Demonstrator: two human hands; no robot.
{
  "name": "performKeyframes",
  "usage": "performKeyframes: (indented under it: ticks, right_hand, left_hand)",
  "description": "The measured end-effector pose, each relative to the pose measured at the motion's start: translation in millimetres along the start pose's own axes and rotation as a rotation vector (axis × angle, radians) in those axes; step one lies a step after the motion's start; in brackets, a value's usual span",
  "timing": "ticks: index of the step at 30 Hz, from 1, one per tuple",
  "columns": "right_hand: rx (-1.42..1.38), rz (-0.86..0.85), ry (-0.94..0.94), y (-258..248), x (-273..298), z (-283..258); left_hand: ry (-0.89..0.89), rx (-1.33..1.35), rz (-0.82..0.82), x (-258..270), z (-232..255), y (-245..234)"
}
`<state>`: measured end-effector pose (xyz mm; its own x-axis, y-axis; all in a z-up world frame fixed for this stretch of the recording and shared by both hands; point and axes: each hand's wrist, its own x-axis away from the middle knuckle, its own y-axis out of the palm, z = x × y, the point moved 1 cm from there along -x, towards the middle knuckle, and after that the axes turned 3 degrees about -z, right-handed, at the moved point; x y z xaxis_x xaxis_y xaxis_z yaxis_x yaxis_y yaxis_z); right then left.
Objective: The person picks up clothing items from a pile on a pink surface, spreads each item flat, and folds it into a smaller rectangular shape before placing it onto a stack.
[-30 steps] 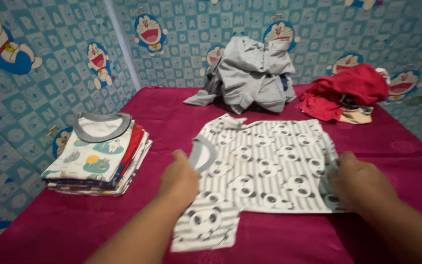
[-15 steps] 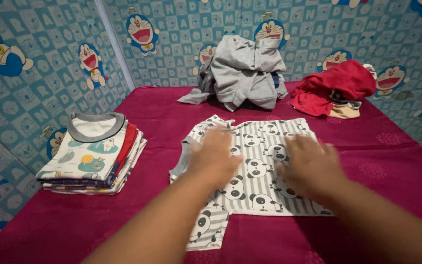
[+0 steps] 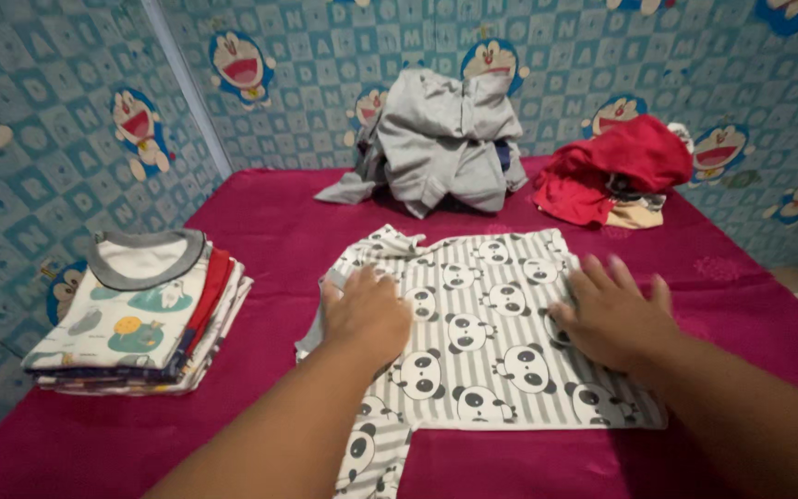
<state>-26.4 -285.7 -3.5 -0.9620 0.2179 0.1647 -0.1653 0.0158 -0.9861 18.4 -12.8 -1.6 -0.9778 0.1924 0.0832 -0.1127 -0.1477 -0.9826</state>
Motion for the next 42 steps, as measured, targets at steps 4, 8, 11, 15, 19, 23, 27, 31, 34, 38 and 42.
performKeyframes:
  ticks: [4, 8, 11, 15, 19, 23, 27, 31, 34, 38, 42]
  right_hand:
    - [-0.008, 0.046, -0.247, 7, -11, -44]
    - [-0.139, 0.1, -0.418, 27, -21, -60]
    - [-0.176, 0.008, -0.309, 19, -27, -40]
    - [-0.112, -0.032, -0.019, -7, -28, -4]
    - [0.052, 0.059, 0.037, -14, -34, -4]
    - [-0.004, 0.017, -0.248, 2, -47, -38]
    - [-0.07, -0.009, -0.308, 15, -62, -47]
    - [-0.106, -0.058, -0.116, -4, -72, -18]
    - [-0.139, -0.09, 0.04, -13, -70, -4]
    - [-0.081, -0.059, 0.036, -13, -69, -15]
    - [-0.064, 0.066, -0.286, 18, -57, -48]
  left_hand:
    - [0.349, 0.071, 0.104, -21, 35, 24]
    - [0.355, 0.194, -0.01, -33, 44, 40]
    - [0.175, 0.093, -0.065, -38, 24, 26]
    - [-0.036, -0.001, -0.088, -44, -5, -4]
    - [0.029, -0.048, 0.037, -62, 3, 3]
    - [0.242, 0.099, 0.082, -81, 23, 27]
    - [0.092, 0.1, -0.056, -89, 9, 19]
    - [-0.043, 0.071, -0.134, -86, -4, -9]
    - [-0.135, 0.108, -0.11, -82, -6, -19]
    - [-0.221, -0.025, 0.003, -78, 7, -19]
    - [0.088, -0.034, -0.023, -70, 38, 19]
